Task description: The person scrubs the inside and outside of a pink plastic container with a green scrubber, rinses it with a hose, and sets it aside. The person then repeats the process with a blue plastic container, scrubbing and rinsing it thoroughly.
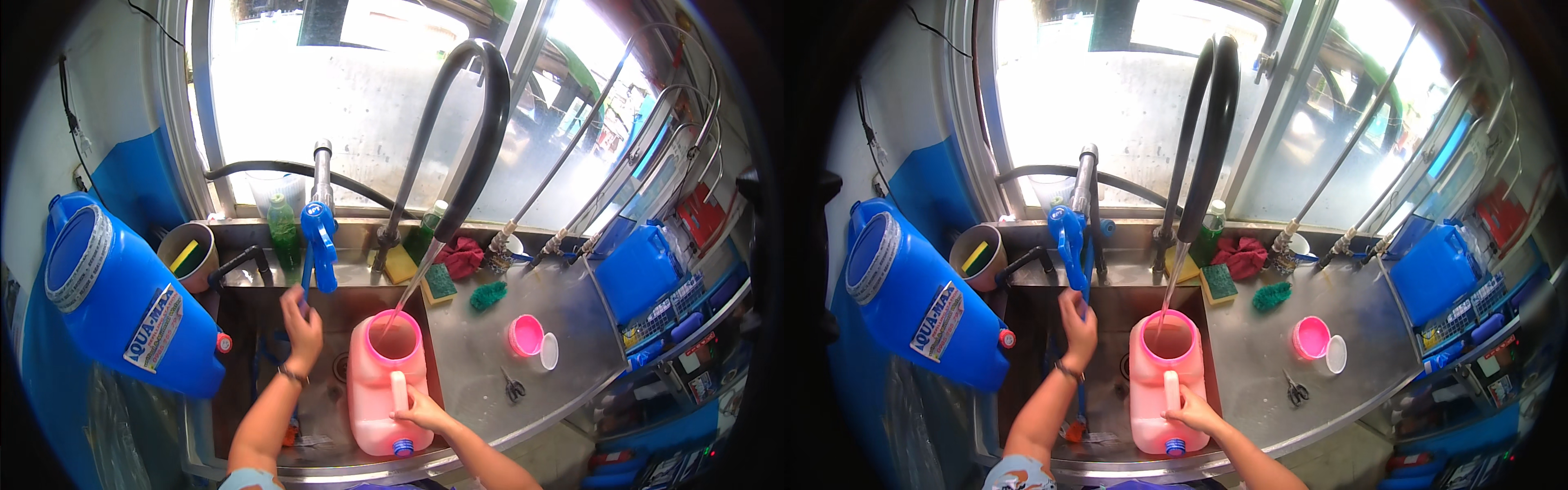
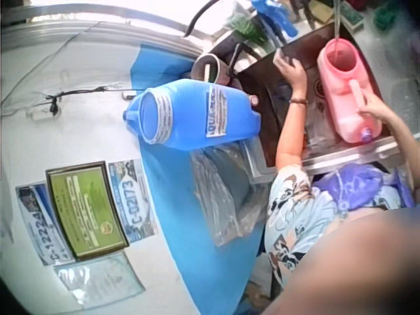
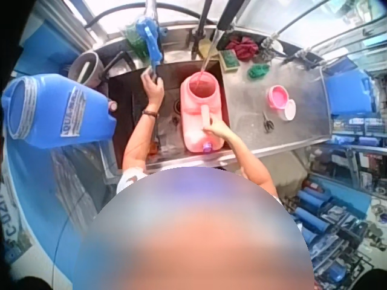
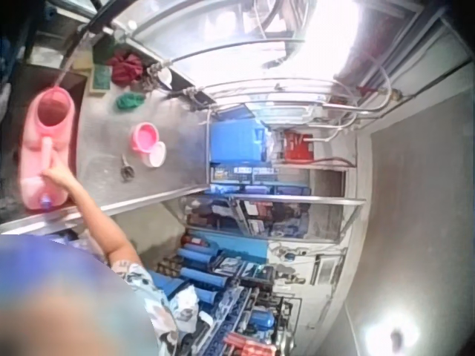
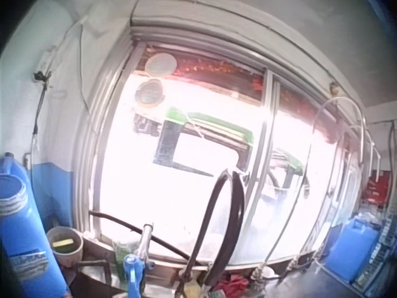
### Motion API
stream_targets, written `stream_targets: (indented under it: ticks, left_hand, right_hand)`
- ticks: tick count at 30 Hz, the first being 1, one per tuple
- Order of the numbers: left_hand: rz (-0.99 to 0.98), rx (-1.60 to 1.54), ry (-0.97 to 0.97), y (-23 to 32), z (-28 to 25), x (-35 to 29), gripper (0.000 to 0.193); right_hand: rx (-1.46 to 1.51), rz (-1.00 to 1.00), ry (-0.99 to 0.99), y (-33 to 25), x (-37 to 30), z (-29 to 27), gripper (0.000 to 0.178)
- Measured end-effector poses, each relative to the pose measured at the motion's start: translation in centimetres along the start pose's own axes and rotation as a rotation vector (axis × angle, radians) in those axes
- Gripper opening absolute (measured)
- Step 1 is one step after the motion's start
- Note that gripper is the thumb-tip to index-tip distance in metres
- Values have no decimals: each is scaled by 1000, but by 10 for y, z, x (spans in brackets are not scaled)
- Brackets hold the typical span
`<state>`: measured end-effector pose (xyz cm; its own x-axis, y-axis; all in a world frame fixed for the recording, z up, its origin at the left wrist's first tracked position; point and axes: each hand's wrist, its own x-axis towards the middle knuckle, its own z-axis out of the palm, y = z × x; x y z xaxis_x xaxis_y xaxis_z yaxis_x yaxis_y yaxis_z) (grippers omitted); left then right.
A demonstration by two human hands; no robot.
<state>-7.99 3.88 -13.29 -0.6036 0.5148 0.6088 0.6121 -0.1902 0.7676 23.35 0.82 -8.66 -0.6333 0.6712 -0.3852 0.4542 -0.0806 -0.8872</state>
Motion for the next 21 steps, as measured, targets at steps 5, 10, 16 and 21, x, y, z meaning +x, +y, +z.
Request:
stream_targets:
  ticks: [5,10,16,21]
  left_hand:
    - [-638,-2,-429,5,-17,-137,36]
    - [-885,168,-549,-53,-52,-173,49]
    - [-1472,-99,-427,-54,-46,-168,64]
    - [-1244,-845,-121,-12,3,-146,60]
  right_hand:
    - [541,168,-166,-22,36,15,39]
    - [292,202,-68,-68,19,9,33]
    - [477,-22,-155,-147,-46,-76,37]
    - [277,-105,107,-151,-97,-150,47]
